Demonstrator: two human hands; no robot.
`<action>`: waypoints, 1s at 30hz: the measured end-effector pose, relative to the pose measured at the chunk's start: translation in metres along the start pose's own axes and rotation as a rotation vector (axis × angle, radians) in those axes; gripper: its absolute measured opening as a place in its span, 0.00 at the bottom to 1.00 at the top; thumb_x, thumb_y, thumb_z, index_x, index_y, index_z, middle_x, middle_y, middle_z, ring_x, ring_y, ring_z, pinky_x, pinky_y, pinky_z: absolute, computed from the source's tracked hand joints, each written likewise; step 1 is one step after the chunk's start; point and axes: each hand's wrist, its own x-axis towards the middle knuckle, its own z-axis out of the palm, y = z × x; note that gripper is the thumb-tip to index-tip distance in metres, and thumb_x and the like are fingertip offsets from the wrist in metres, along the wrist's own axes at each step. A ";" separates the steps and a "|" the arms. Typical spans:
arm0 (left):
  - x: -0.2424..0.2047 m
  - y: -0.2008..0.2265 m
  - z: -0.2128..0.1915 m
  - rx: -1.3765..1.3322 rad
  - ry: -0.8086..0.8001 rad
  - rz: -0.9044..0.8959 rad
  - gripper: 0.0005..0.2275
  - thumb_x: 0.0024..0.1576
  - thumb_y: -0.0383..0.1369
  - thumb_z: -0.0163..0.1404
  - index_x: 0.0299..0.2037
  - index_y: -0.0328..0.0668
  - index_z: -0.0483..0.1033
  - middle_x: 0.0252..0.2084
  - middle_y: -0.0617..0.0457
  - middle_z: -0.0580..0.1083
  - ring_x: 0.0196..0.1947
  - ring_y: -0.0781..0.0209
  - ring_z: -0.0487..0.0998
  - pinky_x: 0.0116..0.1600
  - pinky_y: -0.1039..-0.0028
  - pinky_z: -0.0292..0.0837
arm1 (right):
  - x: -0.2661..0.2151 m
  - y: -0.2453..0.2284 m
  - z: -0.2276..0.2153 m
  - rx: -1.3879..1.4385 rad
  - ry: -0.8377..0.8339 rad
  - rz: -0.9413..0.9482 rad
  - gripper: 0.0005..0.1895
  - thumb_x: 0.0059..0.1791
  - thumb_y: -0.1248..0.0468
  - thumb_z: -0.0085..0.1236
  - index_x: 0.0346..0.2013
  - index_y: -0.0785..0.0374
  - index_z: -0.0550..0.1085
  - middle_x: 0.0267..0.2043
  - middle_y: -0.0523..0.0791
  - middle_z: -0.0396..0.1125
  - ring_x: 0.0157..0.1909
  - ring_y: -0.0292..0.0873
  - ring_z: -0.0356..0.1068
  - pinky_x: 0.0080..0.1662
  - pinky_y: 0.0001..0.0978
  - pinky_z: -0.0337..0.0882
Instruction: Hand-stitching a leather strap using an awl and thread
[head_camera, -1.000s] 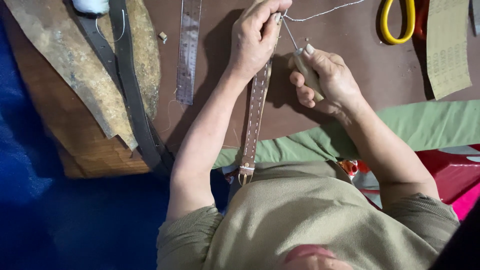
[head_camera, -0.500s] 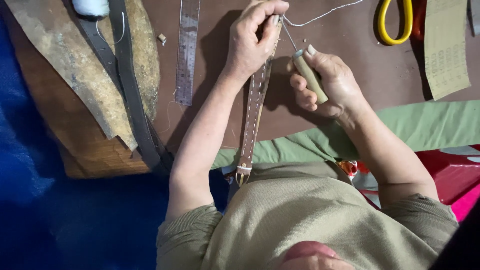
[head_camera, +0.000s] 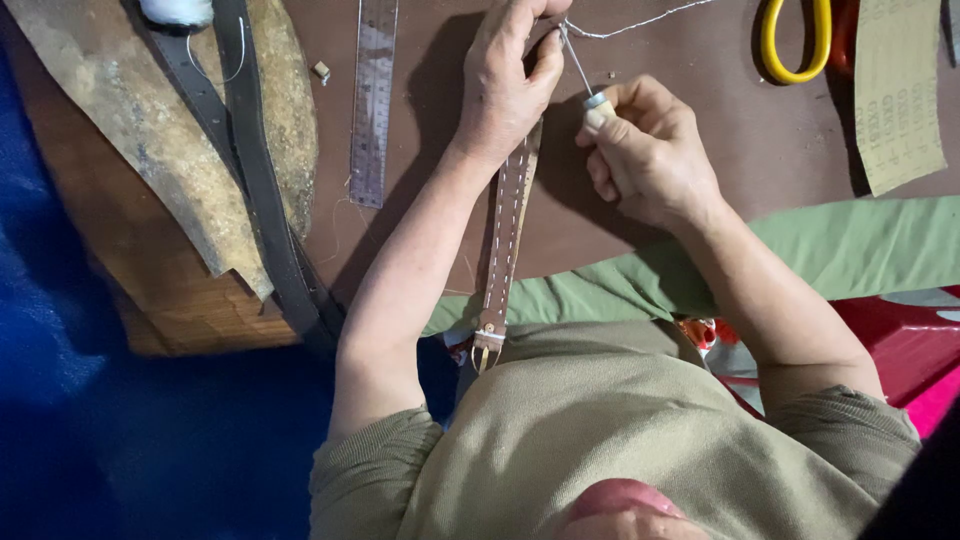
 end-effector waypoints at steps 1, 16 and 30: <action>-0.002 -0.003 0.002 0.002 0.002 -0.001 0.13 0.54 0.15 0.50 0.45 0.40 0.71 0.41 0.52 0.76 0.42 0.56 0.78 0.54 0.70 0.73 | -0.001 -0.003 0.003 -0.001 -0.002 0.002 0.11 0.53 0.65 0.60 0.40 0.64 0.66 0.32 0.51 0.67 0.16 0.40 0.62 0.15 0.28 0.60; -0.004 -0.001 0.003 0.178 -0.047 0.088 0.10 0.58 0.18 0.46 0.47 0.40 0.70 0.43 0.51 0.74 0.42 0.51 0.77 0.53 0.65 0.73 | -0.010 -0.019 0.005 0.246 -0.063 0.320 0.15 0.55 0.58 0.46 0.43 0.69 0.71 0.27 0.48 0.66 0.16 0.35 0.55 0.18 0.26 0.54; 0.004 -0.001 -0.013 -0.022 -0.003 -0.091 0.02 0.60 0.29 0.49 0.40 0.42 0.75 0.27 0.57 0.71 0.26 0.63 0.70 0.35 0.71 0.66 | -0.013 -0.052 0.011 -0.259 0.063 -0.034 0.09 0.55 0.61 0.57 0.48 0.61 0.71 0.30 0.43 0.63 0.25 0.30 0.58 0.21 0.16 0.54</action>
